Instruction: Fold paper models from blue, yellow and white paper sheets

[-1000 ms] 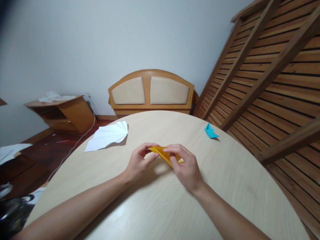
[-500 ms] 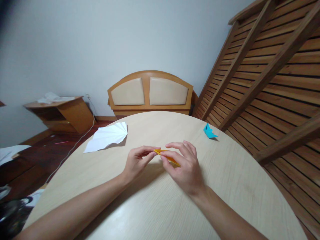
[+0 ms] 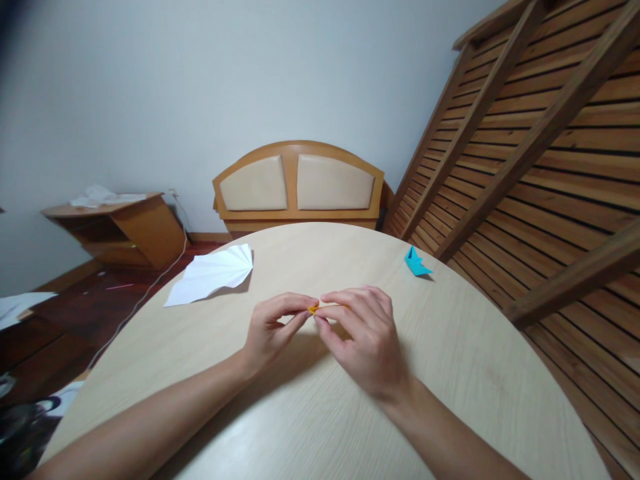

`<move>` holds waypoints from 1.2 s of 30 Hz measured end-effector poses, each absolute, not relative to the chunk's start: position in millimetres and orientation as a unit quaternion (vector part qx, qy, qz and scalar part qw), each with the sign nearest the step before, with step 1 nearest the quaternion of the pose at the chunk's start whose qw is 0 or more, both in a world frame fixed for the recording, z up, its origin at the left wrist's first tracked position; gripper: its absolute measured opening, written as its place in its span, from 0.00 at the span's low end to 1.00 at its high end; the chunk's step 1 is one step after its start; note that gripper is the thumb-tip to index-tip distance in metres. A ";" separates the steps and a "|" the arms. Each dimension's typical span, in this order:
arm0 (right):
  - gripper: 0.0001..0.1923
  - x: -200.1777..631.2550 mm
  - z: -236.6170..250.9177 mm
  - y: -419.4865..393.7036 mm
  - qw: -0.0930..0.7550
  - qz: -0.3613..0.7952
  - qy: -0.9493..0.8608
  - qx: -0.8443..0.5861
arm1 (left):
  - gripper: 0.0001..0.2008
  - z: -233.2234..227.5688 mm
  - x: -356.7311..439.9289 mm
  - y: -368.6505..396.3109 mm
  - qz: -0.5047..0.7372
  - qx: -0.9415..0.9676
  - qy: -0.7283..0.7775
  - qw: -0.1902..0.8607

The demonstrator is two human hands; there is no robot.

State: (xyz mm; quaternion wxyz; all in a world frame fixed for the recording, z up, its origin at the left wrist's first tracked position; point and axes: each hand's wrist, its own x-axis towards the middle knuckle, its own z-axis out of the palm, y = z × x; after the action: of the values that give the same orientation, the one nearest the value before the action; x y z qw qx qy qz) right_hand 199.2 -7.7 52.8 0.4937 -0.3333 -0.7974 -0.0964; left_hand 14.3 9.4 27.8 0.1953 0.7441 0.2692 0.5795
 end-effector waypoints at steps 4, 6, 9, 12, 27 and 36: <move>0.08 199.5 50.3 -7.1 0.504 -0.068 -0.800 -0.319 | 0.06 26.9 15.0 6.2 0.583 0.747 0.259 0.189; 0.08 199.6 49.9 -6.8 0.510 -0.057 -0.798 -0.317 | 0.07 26.2 15.4 5.0 0.588 0.747 0.242 0.193; 0.07 199.3 50.2 -6.3 0.518 -0.055 -0.797 -0.304 | 0.07 26.3 16.1 5.1 0.591 0.753 0.224 0.181; 0.07 198.7 50.9 -6.3 0.517 -0.061 -0.800 -0.299 | 0.07 27.5 16.6 6.2 0.592 0.757 0.221 0.165; 0.07 199.9 49.3 -5.5 0.523 -0.056 -0.801 -0.287 | 0.07 28.5 13.2 9.1 0.573 0.782 0.206 0.131; 0.06 199.6 49.3 -5.7 0.529 -0.052 -0.801 -0.277 | 0.12 27.5 6.1 14.1 0.542 0.824 0.146 0.075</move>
State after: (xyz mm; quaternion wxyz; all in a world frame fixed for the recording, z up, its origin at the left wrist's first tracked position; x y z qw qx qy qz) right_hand 199.6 -5.7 49.3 0.5286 -0.2774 -0.8006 -0.0520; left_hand 6.1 14.1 27.5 0.0755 0.8242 0.1459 0.5420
